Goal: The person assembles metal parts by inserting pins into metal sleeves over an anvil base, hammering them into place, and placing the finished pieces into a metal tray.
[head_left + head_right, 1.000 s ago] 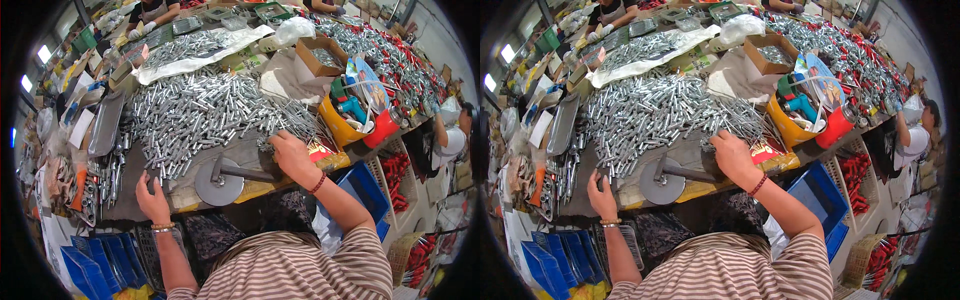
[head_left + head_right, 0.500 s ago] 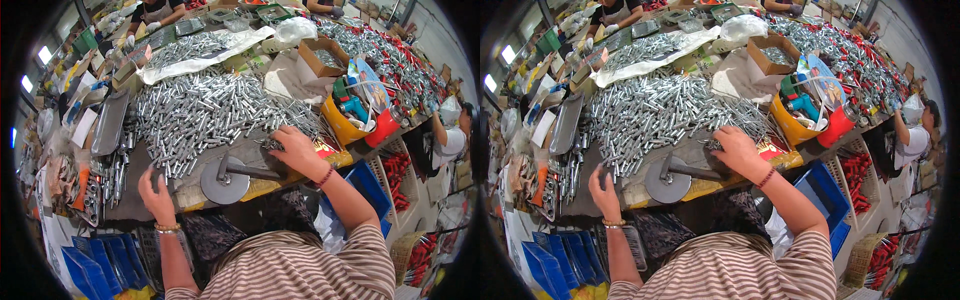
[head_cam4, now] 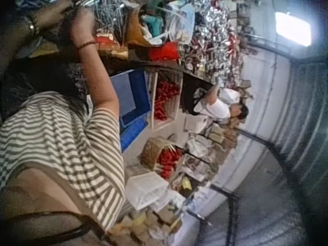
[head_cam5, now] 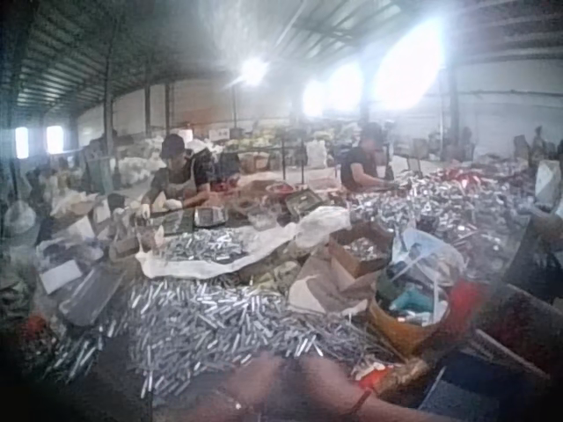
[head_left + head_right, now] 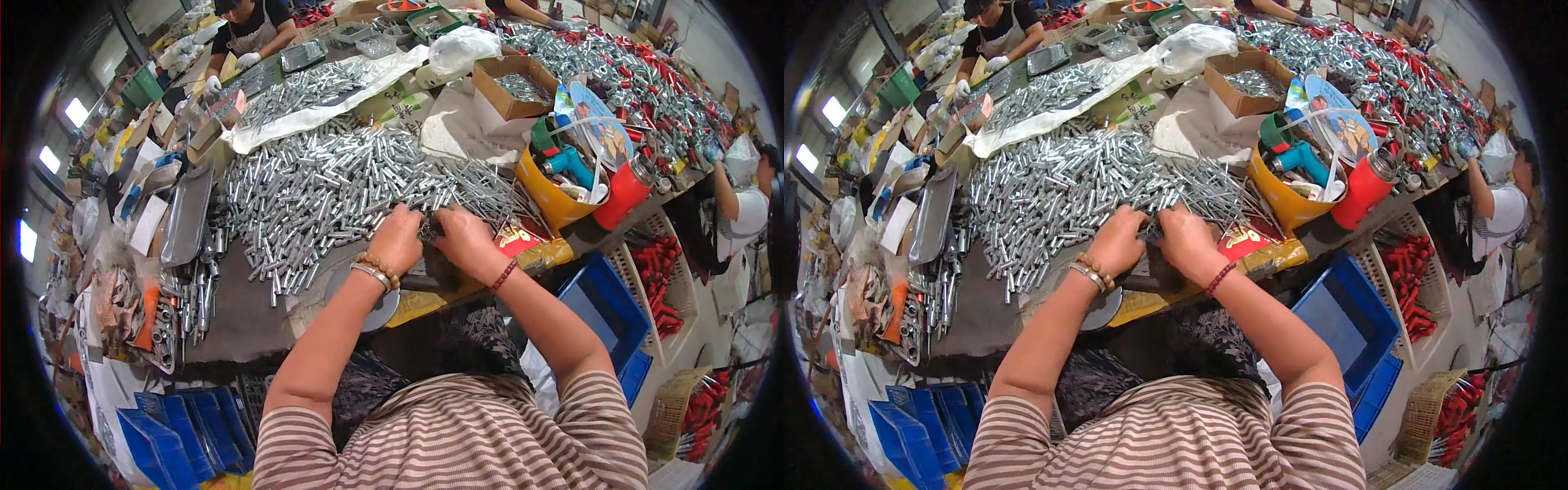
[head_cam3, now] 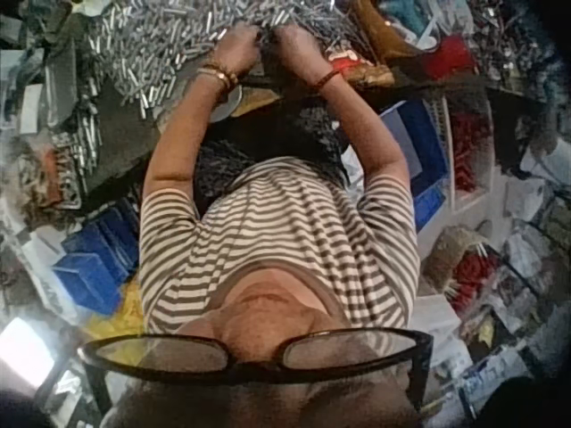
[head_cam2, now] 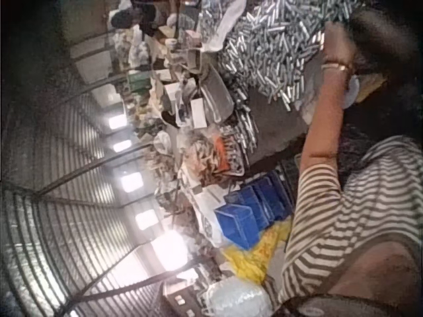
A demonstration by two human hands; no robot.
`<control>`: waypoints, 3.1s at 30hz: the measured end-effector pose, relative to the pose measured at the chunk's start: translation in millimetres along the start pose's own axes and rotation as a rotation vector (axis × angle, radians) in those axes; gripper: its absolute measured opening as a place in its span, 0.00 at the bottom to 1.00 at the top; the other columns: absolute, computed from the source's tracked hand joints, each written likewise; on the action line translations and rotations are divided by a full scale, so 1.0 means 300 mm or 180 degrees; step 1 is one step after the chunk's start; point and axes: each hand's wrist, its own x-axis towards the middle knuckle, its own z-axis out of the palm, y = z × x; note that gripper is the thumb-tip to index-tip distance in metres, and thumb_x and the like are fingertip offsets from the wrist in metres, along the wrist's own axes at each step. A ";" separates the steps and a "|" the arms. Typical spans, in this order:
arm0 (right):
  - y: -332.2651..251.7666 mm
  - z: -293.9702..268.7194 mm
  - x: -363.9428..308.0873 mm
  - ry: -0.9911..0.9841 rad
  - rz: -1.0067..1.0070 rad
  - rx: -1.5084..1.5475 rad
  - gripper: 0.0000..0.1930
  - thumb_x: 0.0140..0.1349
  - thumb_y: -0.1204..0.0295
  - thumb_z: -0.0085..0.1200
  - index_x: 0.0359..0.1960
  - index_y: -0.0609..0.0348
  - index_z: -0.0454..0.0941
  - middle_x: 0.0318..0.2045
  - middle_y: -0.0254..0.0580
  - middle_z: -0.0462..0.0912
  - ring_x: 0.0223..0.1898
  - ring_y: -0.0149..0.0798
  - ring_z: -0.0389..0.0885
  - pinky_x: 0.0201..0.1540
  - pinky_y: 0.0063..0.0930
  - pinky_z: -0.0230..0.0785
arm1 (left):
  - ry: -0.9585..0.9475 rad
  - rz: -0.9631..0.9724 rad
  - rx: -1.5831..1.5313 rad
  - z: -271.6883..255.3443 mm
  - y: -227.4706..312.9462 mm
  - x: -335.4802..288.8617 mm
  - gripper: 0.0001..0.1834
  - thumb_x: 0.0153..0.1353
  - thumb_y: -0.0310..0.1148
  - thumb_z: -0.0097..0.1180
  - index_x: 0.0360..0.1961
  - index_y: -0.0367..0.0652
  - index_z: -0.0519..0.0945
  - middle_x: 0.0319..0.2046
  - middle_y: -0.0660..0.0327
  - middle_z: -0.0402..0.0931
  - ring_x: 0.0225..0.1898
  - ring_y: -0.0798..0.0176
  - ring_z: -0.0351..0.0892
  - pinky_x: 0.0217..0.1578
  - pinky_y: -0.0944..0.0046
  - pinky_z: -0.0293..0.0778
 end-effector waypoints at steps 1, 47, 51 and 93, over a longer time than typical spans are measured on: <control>0.022 0.026 0.003 0.0104 -0.0142 -0.0018 0.14 0.54 0.72 0.68 0.42 0.61 0.81 0.42 0.55 0.81 0.45 0.61 0.83 0.47 0.52 0.77 | -0.0008 0.0006 0.0009 0.008 0.011 0.004 0.18 0.53 0.21 0.61 0.48 0.36 0.82 0.47 0.44 0.77 0.49 0.41 0.79 0.51 0.49 0.77; 0.200 -0.415 0.355 0.0872 0.0839 0.6882 0.08 0.76 0.65 0.51 0.46 0.54 0.76 0.38 0.36 0.82 0.32 0.29 0.80 0.28 0.20 0.80 | 0.1454 -0.0874 -0.2039 -0.177 0.076 -0.354 0.15 0.68 0.24 0.60 0.55 0.35 0.84 0.43 0.60 0.85 0.43 0.69 0.83 0.46 0.67 0.79; 0.448 -0.623 0.596 0.1675 0.0631 0.4262 0.13 0.73 0.63 0.54 0.48 0.60 0.79 0.38 0.40 0.82 0.36 0.32 0.82 0.34 0.28 0.78 | 0.1383 -0.1039 -0.2079 -0.170 0.056 -0.361 0.14 0.70 0.24 0.60 0.54 0.33 0.84 0.42 0.62 0.85 0.39 0.73 0.82 0.43 0.71 0.78; 0.218 -0.231 -0.068 0.1065 -0.0230 -0.0959 0.06 0.53 0.74 0.64 0.31 0.58 0.80 0.36 0.45 0.79 0.42 0.53 0.83 0.43 0.46 0.77 | 0.0748 0.0267 0.0132 0.009 0.055 -0.081 0.15 0.61 0.21 0.55 0.47 0.43 0.85 0.44 0.55 0.78 0.50 0.46 0.77 0.52 0.51 0.76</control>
